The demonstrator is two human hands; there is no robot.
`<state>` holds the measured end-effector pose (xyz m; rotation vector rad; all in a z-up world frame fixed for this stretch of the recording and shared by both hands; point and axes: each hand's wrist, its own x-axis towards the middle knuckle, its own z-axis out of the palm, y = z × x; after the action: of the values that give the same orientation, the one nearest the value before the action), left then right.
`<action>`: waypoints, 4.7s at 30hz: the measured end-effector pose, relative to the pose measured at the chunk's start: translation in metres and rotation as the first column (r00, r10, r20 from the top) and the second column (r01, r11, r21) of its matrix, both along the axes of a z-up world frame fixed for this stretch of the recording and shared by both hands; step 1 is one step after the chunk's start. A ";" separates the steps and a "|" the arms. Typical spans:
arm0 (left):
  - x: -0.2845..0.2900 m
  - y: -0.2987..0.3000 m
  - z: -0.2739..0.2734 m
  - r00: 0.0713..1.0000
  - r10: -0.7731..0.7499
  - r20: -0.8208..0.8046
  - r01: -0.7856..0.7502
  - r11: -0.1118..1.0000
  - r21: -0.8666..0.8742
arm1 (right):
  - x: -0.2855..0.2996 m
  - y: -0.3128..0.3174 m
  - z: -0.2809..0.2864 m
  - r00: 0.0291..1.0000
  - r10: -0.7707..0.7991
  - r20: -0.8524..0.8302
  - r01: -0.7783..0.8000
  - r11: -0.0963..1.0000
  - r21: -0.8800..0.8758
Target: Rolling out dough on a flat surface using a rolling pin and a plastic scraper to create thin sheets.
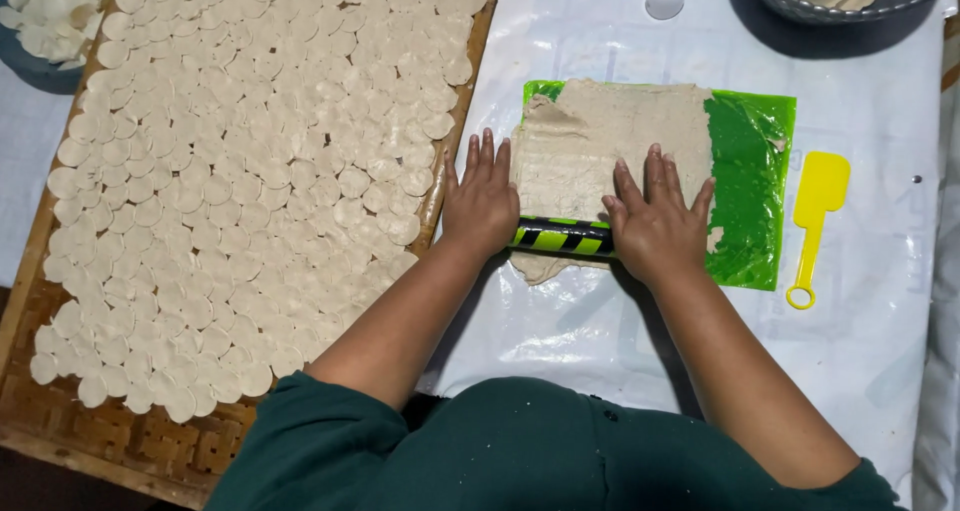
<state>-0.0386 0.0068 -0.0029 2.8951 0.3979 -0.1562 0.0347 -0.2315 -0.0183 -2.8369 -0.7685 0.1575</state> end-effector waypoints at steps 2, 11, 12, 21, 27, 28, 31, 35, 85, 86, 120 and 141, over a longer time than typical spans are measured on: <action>-0.011 -0.004 0.003 1.000 -0.011 0.021 0.011 1.000 0.010 | -0.012 -0.004 -0.002 0.998 0.016 0.069 -0.015 1.000 -0.006; -0.074 -0.016 -0.007 0.965 -0.138 0.222 0.135 0.990 0.027 | -0.070 -0.028 0.017 0.967 0.100 0.233 -0.116 0.992 0.056; -0.082 -0.017 -0.008 0.953 -0.194 0.233 0.198 0.980 0.008 | -0.076 -0.032 0.018 0.966 0.125 0.226 -0.140 0.989 0.055; -0.104 0.001 0.038 0.889 -0.339 0.307 0.379 0.922 -0.077 | -0.071 -0.041 0.049 0.976 0.210 -0.060 -0.207 0.977 0.049; -0.051 0.006 0.050 0.922 -0.185 0.341 0.223 0.972 -0.075 | -0.025 -0.019 0.042 0.986 0.130 0.109 -0.142 0.984 0.107; -0.044 0.007 0.032 0.922 -0.184 0.342 0.222 0.972 -0.076 | -0.019 -0.016 0.028 0.985 0.131 0.109 -0.142 0.984 0.107; -0.023 0.007 -0.001 0.937 -0.145 0.319 0.150 0.989 0.009 | -0.004 -0.005 -0.005 0.988 0.057 0.141 -0.062 0.998 0.032; 0.008 0.004 -0.006 0.953 -0.097 0.287 0.100 0.995 0.005 | 0.019 0.009 -0.017 0.950 0.029 0.310 -0.094 0.976 0.197; 0.149 0.030 0.003 1.000 0.019 0.024 -0.020 0.998 0.057 | 0.154 0.078 0.001 0.998 -0.007 0.055 0.007 1.000 -0.010; 0.158 0.032 0.006 1.000 0.011 -0.014 -0.010 0.997 0.074 | 0.163 0.080 0.001 1.000 -0.002 0.012 0.002 1.000 -0.017; 0.194 0.040 0.018 0.981 0.081 -0.176 -0.074 0.996 0.047 | 0.115 0.069 -0.006 0.982 0.067 0.174 -0.093 0.984 0.151; 0.056 0.013 0.028 0.974 0.027 0.225 0.008 0.988 -0.153 | 0.099 0.023 0.044 0.969 0.245 0.030 -0.247 0.965 0.093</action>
<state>0.0178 0.0198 0.0248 2.7189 0.3423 0.1396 0.1337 -0.2081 0.0260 -2.6482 -1.1008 0.1265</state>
